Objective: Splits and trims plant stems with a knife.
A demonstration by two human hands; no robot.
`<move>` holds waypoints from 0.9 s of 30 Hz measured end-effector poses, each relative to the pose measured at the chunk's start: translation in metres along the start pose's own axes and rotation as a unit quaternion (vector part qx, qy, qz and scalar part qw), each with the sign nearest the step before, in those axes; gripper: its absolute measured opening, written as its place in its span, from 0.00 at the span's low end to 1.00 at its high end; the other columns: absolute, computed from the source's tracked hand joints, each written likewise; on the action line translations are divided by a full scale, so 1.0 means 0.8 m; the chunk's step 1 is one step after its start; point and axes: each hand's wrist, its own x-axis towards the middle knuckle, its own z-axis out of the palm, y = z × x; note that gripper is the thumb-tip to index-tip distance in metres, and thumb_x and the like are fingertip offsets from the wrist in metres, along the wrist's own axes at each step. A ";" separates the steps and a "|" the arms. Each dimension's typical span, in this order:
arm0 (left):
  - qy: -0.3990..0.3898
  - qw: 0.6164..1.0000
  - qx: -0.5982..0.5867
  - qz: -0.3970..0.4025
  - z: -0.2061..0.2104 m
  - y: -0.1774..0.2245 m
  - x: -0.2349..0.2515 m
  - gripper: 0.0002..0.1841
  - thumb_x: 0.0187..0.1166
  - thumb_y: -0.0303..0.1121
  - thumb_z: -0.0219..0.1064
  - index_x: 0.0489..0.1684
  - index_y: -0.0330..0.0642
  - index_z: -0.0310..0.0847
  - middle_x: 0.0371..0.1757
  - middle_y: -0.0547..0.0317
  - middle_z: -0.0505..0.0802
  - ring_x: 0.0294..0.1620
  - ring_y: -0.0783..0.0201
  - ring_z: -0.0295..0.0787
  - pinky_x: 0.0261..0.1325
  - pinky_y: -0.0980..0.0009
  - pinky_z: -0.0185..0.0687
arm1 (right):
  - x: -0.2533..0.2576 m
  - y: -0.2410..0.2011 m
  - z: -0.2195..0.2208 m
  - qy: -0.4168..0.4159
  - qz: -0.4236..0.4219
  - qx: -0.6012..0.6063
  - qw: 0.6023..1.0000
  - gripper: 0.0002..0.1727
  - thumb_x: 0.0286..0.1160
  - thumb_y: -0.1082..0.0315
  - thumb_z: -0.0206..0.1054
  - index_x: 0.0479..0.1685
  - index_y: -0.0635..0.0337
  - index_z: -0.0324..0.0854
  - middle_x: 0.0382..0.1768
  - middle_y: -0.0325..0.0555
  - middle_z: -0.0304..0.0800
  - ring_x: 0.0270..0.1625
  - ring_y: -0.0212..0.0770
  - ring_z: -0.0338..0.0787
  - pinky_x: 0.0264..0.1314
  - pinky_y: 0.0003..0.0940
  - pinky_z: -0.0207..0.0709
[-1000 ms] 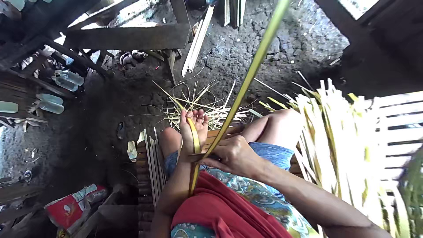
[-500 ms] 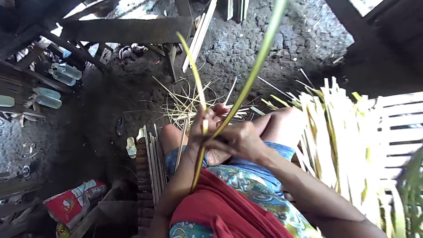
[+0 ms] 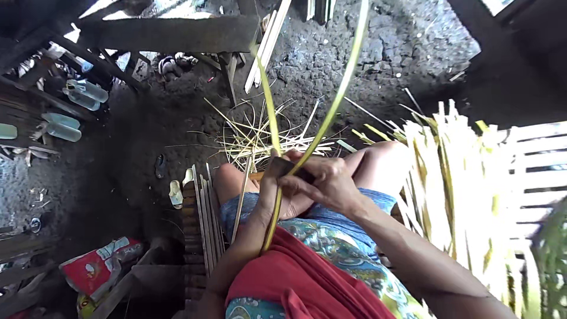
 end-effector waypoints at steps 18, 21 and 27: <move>0.059 0.994 -0.079 0.055 -0.024 -0.019 -0.079 0.29 0.87 0.64 0.46 0.23 0.61 0.84 0.30 0.75 0.90 0.30 0.77 0.88 0.39 0.80 0.86 | -0.082 -0.095 -0.080 -0.153 -0.024 0.225 0.962 0.28 0.88 0.45 0.59 0.23 0.58 0.76 0.16 0.38 0.72 0.20 0.25 0.72 0.23 0.18 0.62; -0.053 0.977 -0.205 0.006 -0.054 -0.015 -0.075 0.28 0.87 0.61 0.51 0.24 0.52 0.82 0.17 0.72 0.82 0.12 0.77 0.76 0.18 0.83 0.74 | -0.104 -0.107 -0.114 -0.108 0.005 0.187 0.976 0.25 0.88 0.45 0.58 0.29 0.57 0.77 0.20 0.39 0.77 0.25 0.24 0.77 0.28 0.17 0.67; -0.042 0.996 -0.005 0.082 -0.040 0.030 -0.032 0.34 0.88 0.66 0.36 0.37 0.49 0.80 0.11 0.72 0.74 0.08 0.76 0.69 0.14 0.78 0.70 | -0.145 -0.050 -0.177 -0.061 0.261 -0.131 0.955 0.19 0.79 0.48 0.64 0.24 0.48 0.79 0.16 0.24 0.72 0.19 0.17 0.70 0.20 0.18 0.65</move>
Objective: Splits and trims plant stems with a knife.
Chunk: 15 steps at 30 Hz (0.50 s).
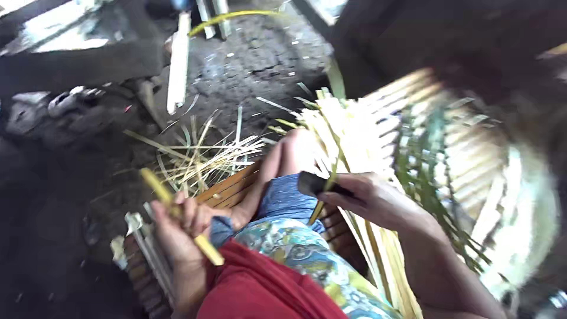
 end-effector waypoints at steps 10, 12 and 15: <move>-0.030 0.906 0.422 -0.028 -0.024 0.026 0.023 0.25 0.91 0.30 0.32 0.87 0.39 0.41 0.25 0.75 0.83 0.12 0.79 0.75 0.15 0.84 0.75 | -0.246 0.124 0.032 -0.245 0.591 -0.102 0.762 0.21 0.75 0.55 0.75 0.56 0.64 0.89 0.57 0.72 0.88 0.64 0.76 0.84 0.63 0.78 0.70; -0.093 0.852 0.506 -0.095 -0.054 0.039 0.008 0.24 0.87 0.25 0.47 0.82 0.29 0.52 0.38 0.73 0.89 0.28 0.79 0.86 0.35 0.80 0.87 | -0.278 0.127 0.036 -0.234 0.662 -0.099 0.706 0.25 0.69 0.58 0.80 0.59 0.68 0.85 0.62 0.74 0.85 0.68 0.76 0.82 0.66 0.78 0.69; -0.130 0.798 0.564 -0.169 -0.104 0.054 -0.030 0.19 0.79 0.22 0.61 0.67 0.26 0.73 0.50 0.70 0.91 0.44 0.81 0.90 0.52 0.78 0.89 | -0.270 0.123 0.025 -0.103 0.659 -0.109 0.737 0.18 0.77 0.67 0.72 0.62 0.68 0.85 0.60 0.77 0.86 0.65 0.80 0.83 0.62 0.81 0.68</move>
